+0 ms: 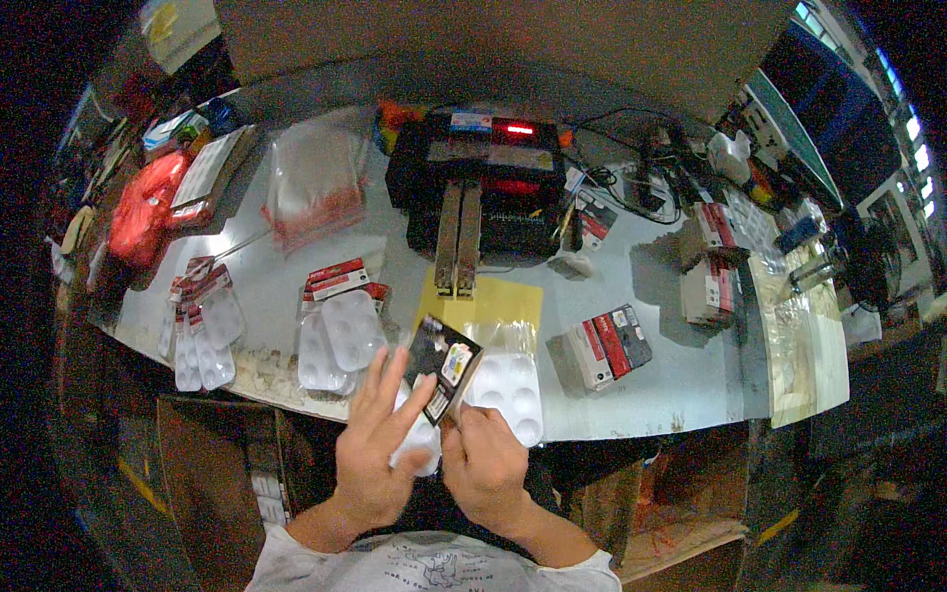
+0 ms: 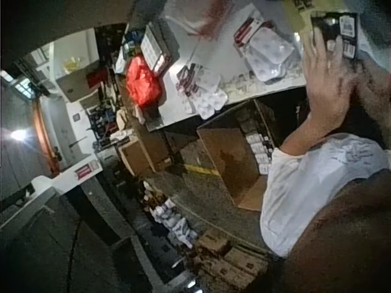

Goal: The person repeatedly places white plastic mixing palettes into clear plastic bags, then inserts red Artix product labels into each bag. They seal each package and stack the finished units on the table. The process is repeated for multiple items in a consistent sequence.

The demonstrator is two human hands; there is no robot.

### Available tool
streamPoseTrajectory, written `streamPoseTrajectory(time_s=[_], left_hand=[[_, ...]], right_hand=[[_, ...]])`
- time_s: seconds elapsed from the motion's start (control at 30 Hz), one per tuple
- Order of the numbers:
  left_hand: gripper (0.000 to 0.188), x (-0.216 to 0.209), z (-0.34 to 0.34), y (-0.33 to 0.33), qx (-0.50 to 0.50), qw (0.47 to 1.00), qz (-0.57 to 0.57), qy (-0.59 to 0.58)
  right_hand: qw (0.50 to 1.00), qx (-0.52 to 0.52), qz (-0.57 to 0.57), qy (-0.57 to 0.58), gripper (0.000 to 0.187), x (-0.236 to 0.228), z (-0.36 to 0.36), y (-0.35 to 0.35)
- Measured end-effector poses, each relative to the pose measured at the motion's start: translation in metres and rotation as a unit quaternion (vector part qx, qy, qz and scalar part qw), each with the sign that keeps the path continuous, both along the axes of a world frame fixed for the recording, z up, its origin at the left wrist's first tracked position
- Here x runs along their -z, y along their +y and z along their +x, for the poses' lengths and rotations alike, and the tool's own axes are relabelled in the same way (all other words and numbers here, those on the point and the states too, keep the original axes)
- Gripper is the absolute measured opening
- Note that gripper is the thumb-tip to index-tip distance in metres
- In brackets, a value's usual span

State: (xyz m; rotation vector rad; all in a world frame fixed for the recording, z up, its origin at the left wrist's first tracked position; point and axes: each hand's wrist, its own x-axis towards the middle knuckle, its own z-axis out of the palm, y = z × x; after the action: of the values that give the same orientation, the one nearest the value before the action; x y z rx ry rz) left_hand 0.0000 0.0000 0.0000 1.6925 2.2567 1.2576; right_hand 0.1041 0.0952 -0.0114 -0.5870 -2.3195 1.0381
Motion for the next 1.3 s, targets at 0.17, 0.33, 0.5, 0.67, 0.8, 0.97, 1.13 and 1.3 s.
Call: streamPoseTrajectory(time_s=[0.17, 0.33, 0.5, 0.67, 0.8, 0.97, 1.13, 1.3], left_hand=[[0.058, -0.009, 0.009, 0.000, -0.035, 0.977, 0.027, -0.207], [0.017, -0.007, -0.003, -0.007, -0.075, 0.960, -0.013, -0.269], [0.010, -0.008, 0.000, -0.008, -0.029, 0.985, 0.021, -0.166], [0.009, -0.009, -0.003, -0.007, -0.002, 0.996, -0.004, -0.093], [0.011, -0.009, -0.006, -0.006, 0.018, 0.999, -0.019, -0.036], [0.015, -0.009, 0.004, 0.002, 0.005, 0.997, 0.009, -0.075], [0.008, -0.007, 0.019, 0.018, -0.041, 0.993, 0.041, -0.101], [0.025, -0.005, 0.026, 0.041, -0.009, 0.995, 0.075, 0.058]], right_hand=[[0.975, -0.030, 0.217, 0.040, 0.029, -0.012, -0.016, -0.007], [0.963, -0.079, 0.253, 0.042, 0.038, -0.043, 0.005, 0.019], [0.947, -0.070, 0.305, 0.074, 0.031, -0.041, -0.004, 0.025], [0.928, -0.125, 0.349, 0.042, 0.027, -0.044, 0.001, 0.028], [0.904, -0.141, 0.402, 0.026, 0.031, -0.038, 0.002, 0.026], [0.921, -0.100, 0.367, 0.078, 0.022, -0.032, 0.002, 0.028], [0.934, -0.008, 0.344, 0.098, 0.022, -0.023, 0.004, 0.029], [0.949, 0.091, 0.285, 0.098, 0.024, -0.015, 0.014, 0.032]])
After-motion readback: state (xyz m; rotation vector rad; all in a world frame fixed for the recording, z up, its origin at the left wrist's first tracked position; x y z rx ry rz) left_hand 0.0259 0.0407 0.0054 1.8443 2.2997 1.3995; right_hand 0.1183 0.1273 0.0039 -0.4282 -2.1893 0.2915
